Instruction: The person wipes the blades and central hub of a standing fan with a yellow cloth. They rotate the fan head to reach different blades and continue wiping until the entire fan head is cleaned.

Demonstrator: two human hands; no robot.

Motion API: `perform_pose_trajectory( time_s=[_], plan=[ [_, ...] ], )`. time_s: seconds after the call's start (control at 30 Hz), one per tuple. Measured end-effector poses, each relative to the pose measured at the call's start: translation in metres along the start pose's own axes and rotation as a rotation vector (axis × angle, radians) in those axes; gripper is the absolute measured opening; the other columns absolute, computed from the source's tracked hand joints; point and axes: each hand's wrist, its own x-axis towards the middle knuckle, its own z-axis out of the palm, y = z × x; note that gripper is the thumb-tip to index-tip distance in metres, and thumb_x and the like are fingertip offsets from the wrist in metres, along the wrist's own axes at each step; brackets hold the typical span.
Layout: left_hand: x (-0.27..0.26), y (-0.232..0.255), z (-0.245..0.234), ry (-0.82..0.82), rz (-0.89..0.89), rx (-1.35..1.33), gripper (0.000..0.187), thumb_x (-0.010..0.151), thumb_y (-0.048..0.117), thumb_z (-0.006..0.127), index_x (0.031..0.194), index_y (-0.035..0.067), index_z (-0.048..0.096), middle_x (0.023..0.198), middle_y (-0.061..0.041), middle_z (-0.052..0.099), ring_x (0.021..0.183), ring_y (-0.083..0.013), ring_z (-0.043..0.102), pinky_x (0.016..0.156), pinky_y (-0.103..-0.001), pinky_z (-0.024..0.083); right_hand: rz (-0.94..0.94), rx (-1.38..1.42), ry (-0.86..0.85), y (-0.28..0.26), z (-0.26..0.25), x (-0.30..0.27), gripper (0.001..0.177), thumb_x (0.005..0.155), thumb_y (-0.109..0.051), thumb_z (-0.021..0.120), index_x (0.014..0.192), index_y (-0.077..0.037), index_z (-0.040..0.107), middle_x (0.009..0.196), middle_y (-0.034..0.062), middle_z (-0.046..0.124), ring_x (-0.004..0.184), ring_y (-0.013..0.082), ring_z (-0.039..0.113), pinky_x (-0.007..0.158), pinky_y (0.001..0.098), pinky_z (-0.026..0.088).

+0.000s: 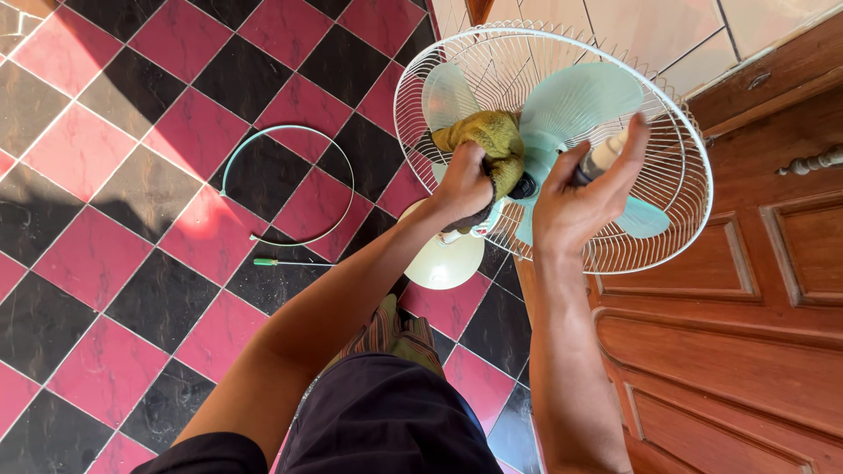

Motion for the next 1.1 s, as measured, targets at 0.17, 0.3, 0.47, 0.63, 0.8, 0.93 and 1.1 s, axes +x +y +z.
perform_pose_trajectory(
  time_s=[0.17,0.3,0.47,0.63,0.8,0.93,1.1],
  plan=[
    [-0.005,0.004,0.012,-0.043,-0.121,0.015,0.020,0.085,0.001,0.073,0.104,-0.001,0.067,0.091,-0.012,0.070,0.082,-0.0209,0.065,0.080,-0.033,0.055,0.114,-0.002,-0.104,0.001,-0.010,-0.024,0.050,0.105,0.007,0.064,0.149,0.004,0.041,0.140,0.0291,0.058,0.123,0.0457,0.066,0.102,0.0483,0.057],
    [-0.015,0.012,0.010,-0.073,0.054,0.047,0.046,0.085,0.000,0.074,0.128,-0.005,0.058,0.103,-0.012,0.067,0.094,-0.0240,0.065,0.088,-0.036,0.053,0.147,-0.046,-0.134,0.001,-0.011,-0.048,0.054,0.102,0.006,0.065,0.150,0.003,0.040,0.133,0.0312,0.059,0.115,0.0484,0.066,0.094,0.0488,0.057],
    [-0.037,-0.003,0.002,0.036,0.026,-0.030,0.048,0.088,-0.001,0.067,0.135,-0.003,0.056,0.127,-0.016,0.062,0.105,-0.0239,0.061,0.094,-0.036,0.050,0.149,-0.027,-0.209,0.002,-0.012,-0.074,0.051,0.103,0.005,0.065,0.148,0.001,0.041,0.129,0.0294,0.061,0.106,0.0450,0.070,0.084,0.0475,0.058],
    [-0.074,-0.070,-0.022,0.290,-0.246,0.021,0.022,0.091,0.001,0.062,0.113,-0.001,0.064,0.104,-0.011,0.069,0.100,-0.0193,0.067,0.093,-0.032,0.054,0.110,0.010,-0.207,-0.008,-0.003,-0.082,0.056,0.102,0.006,0.066,0.151,0.002,0.040,0.120,0.0271,0.063,0.102,0.0425,0.070,0.082,0.0466,0.059],
    [-0.058,-0.104,-0.029,0.378,-0.390,-0.185,0.032,0.093,-0.002,0.052,0.124,-0.001,0.057,0.120,-0.011,0.065,0.111,-0.0187,0.062,0.100,-0.031,0.049,0.079,0.040,-0.261,-0.027,0.016,-0.069,0.056,0.100,0.008,0.066,0.151,0.000,0.043,0.108,0.0231,0.062,0.093,0.0404,0.069,0.076,0.0460,0.058],
    [-0.037,-0.068,-0.038,0.310,-0.317,-0.497,0.052,0.089,-0.008,0.049,0.140,0.002,0.048,0.142,-0.006,0.055,0.117,-0.0158,0.056,0.101,-0.030,0.046,-0.014,0.130,-0.273,-0.035,0.037,-0.048,0.058,0.100,0.008,0.065,0.152,-0.003,0.042,0.114,0.0231,0.062,0.094,0.0389,0.073,0.072,0.0429,0.060],
    [-0.022,-0.047,-0.045,0.263,-0.099,-0.315,0.046,0.092,-0.012,0.055,0.137,-0.003,0.055,0.144,-0.010,0.058,0.128,-0.0175,0.056,0.112,-0.031,0.044,0.011,0.138,-0.356,-0.032,0.060,-0.031,0.056,0.101,0.006,0.068,0.151,-0.004,0.045,0.114,0.0236,0.063,0.090,0.0396,0.073,0.069,0.0444,0.059]
  ],
)
